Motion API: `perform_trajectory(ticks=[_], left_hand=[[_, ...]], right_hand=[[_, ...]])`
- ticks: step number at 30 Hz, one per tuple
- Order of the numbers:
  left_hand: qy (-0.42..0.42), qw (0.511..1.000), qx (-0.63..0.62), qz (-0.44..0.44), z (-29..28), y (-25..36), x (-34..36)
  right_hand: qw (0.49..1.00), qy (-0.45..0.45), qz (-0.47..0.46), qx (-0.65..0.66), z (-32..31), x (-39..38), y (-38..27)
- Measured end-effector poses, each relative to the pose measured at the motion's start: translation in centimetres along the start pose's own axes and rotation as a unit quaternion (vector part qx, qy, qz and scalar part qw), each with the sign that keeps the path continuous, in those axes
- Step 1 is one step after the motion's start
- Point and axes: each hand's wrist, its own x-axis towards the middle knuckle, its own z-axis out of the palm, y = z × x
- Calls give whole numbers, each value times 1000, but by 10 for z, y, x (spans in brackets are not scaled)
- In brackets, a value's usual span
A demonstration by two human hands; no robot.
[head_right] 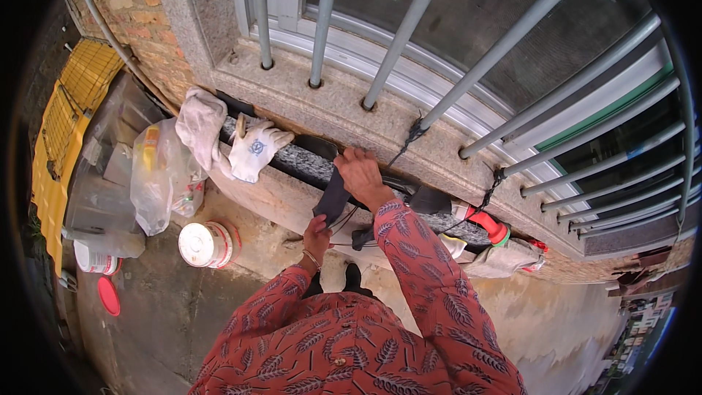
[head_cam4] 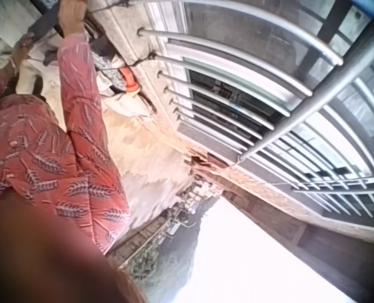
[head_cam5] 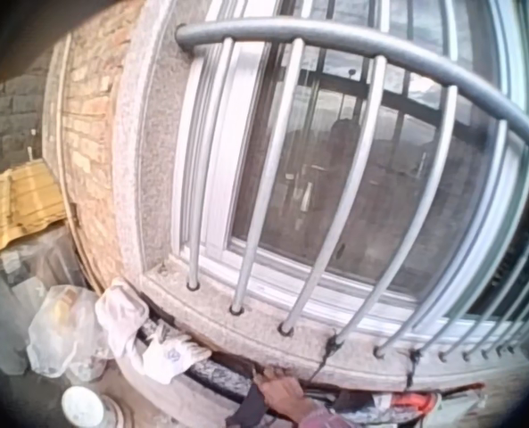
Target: The person washes a dark sock at an outdoor stone washbasin, rinses it under running water, and wrings it out. They then walk to a nearby window and hang the sock on the metal security bars to dry alongside other items.
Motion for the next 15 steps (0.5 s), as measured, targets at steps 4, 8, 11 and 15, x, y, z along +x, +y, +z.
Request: perform_trajectory(ticks=[4,8,11,15], left_hand=[[-17,1000,19,-15,-14,-7,2],[-4,991,-94,-91,-40,-3,15],[74,984,-120,-107,-70,33,42],[137,978,-152,-38,-115,93,86]], right_hand=[[991,20,-4,128,-9,-12,-20],[958,-23,24,285,-15,-50,-55],[920,-55,49,386,6,-98,-78],[889,-119,109,429,21,-156,-97]])
